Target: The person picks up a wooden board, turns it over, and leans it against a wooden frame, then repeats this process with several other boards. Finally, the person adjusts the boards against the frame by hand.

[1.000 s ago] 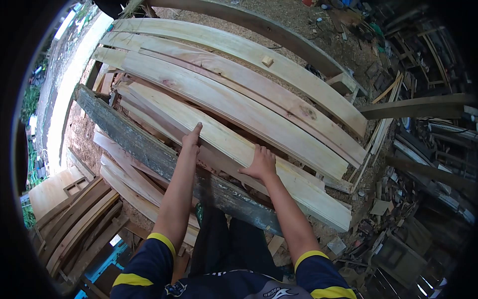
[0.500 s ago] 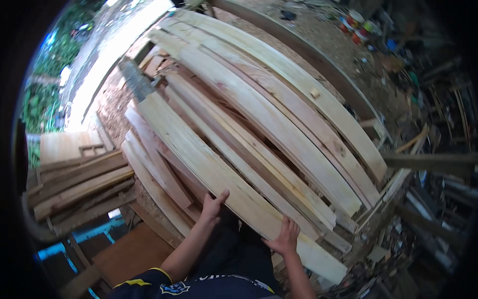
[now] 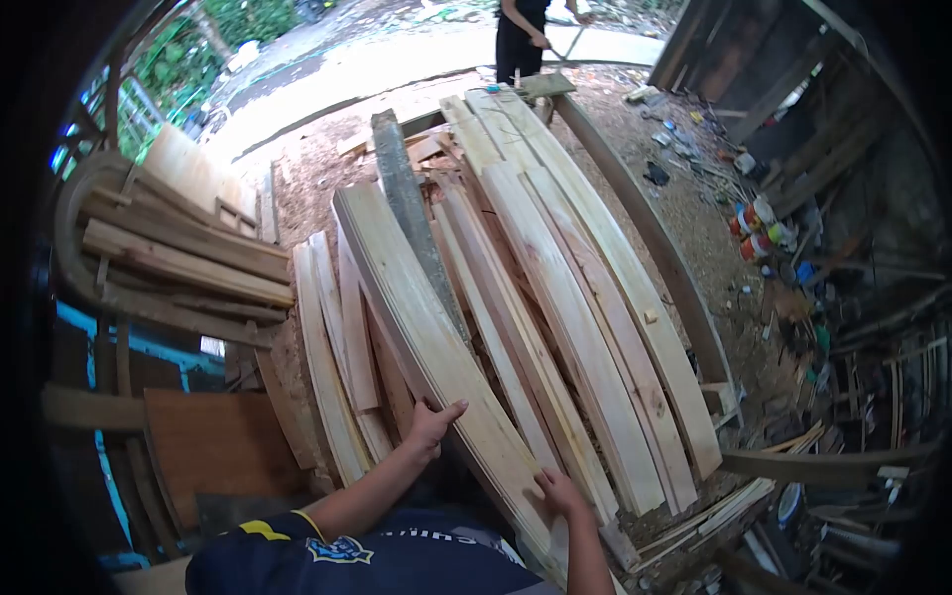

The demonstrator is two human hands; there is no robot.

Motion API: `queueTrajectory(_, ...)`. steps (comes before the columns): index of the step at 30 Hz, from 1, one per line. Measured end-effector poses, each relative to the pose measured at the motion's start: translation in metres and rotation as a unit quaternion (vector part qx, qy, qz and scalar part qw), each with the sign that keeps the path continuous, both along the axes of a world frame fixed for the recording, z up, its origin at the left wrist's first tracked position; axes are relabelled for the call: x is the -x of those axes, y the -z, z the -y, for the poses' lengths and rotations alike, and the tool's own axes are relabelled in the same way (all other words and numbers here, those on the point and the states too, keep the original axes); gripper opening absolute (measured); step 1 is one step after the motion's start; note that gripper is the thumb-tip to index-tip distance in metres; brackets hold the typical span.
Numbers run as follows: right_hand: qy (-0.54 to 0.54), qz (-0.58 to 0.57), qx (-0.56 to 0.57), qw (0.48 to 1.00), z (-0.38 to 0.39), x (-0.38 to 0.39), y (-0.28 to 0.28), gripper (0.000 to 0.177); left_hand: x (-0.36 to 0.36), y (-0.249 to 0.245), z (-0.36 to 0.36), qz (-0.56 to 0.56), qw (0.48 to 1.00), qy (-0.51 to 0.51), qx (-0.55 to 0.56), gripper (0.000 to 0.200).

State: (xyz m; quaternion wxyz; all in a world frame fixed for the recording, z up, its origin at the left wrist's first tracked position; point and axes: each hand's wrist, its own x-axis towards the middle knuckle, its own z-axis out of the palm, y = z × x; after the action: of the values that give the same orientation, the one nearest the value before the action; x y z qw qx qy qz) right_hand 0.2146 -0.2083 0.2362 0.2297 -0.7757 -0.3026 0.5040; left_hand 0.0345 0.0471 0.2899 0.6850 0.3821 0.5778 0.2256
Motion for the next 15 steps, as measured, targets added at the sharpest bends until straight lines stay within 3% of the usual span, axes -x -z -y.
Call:
queueTrajectory(1,0.003,-0.082,0.023,0.996,-0.001,-0.005,0.015,0.060,0.008,0.000,-0.001,-0.006,1.000,0.003,-0.009,0.074)
queueTrajectory(4,-0.012,-0.096,0.003,0.995,-0.038,0.012,-0.022,0.063,0.023,-0.011,-0.007,0.068,0.995,-0.021,-0.066,0.067)
queueTrajectory(8,-0.003,-0.124,-0.001,0.992,-0.036,0.028,-0.006,0.071,0.041,-0.031,-0.009,0.078,0.989,-0.035,-0.118,0.067)
queueTrajectory(10,0.028,-0.081,-0.100,0.991,-0.043,0.029,-0.006,0.072,0.047,-0.055,-0.011,0.085,0.986,-0.062,-0.126,0.068)
queueTrajectory(11,0.005,-0.084,-0.095,0.992,-0.052,0.033,-0.019,0.072,0.052,-0.067,-0.013,0.094,0.982,-0.055,-0.152,0.069)
queueTrajectory(13,-0.045,0.053,-0.174,0.982,-0.067,0.042,-0.060,0.070,0.064,-0.077,-0.010,0.100,0.981,-0.080,-0.147,0.068)
queueTrajectory(15,-0.057,0.016,-0.166,0.984,-0.071,0.045,-0.066,0.069,0.079,-0.083,-0.011,0.113,0.978,-0.094,-0.146,0.067)
